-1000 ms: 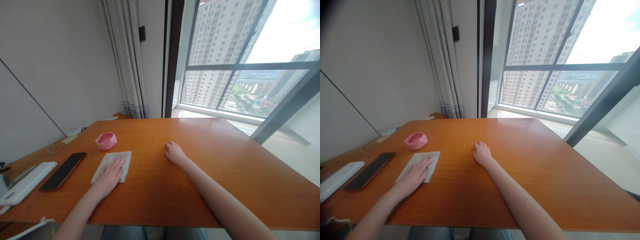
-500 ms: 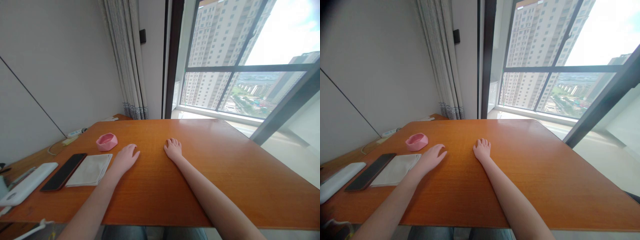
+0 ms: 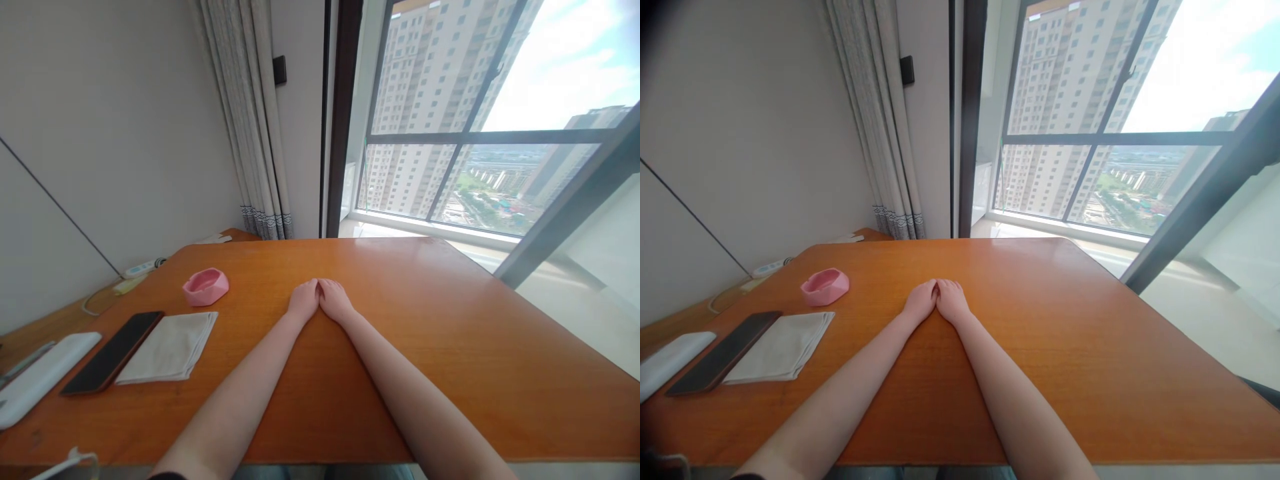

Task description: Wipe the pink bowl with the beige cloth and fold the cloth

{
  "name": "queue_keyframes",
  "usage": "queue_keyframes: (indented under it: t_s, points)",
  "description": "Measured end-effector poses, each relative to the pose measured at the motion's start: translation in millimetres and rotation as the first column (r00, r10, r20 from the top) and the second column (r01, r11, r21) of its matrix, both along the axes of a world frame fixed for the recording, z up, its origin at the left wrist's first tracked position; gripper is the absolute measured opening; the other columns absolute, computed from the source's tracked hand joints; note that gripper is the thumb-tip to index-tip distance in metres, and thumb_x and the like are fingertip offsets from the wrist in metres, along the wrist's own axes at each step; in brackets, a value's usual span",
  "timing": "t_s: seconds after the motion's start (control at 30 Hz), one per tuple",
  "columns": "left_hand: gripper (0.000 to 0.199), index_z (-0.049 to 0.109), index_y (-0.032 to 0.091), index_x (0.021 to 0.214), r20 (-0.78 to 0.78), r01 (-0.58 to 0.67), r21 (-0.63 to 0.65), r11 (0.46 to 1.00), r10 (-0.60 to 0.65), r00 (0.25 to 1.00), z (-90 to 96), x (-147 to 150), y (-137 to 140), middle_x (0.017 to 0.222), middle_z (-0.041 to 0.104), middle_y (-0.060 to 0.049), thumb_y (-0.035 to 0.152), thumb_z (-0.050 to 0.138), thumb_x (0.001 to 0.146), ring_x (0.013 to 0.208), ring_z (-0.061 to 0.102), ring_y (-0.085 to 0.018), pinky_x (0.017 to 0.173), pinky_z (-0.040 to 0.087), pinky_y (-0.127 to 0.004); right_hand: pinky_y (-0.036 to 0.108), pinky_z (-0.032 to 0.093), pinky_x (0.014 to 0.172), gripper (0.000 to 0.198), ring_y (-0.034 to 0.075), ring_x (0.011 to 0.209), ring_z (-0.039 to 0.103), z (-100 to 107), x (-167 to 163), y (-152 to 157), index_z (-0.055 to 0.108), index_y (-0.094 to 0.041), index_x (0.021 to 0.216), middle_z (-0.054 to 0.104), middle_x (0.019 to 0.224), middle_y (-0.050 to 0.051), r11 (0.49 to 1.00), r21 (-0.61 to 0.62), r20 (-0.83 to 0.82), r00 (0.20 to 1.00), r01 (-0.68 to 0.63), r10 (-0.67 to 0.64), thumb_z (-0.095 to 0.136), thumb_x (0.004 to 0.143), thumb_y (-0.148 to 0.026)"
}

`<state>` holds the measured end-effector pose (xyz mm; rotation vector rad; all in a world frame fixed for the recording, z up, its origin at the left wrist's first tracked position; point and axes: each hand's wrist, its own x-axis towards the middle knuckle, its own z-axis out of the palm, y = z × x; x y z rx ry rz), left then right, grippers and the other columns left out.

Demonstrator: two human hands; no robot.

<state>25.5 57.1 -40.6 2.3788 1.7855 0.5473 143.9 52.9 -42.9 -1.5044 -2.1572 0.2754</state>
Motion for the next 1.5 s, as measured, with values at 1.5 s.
queue_keyframes:
  t_s: [1.5]
  points:
    - [0.027,0.055,0.019,0.107,0.108,-0.464,0.443,0.767,0.469,0.877,62.3,-121,7,0.116,0.058,-0.012,0.028,0.048,0.082,0.110,0.050,-0.030,0.104,0.022,-0.055,0.035,0.031,0.103,0.035,0.018,0.113,0.050,-7,6,6,0.060,-0.020,0.108,0.060,0.119,0.006,0.999,-0.010,-0.014,0.999,-0.048,0.048,0.042,0.081,-0.009]
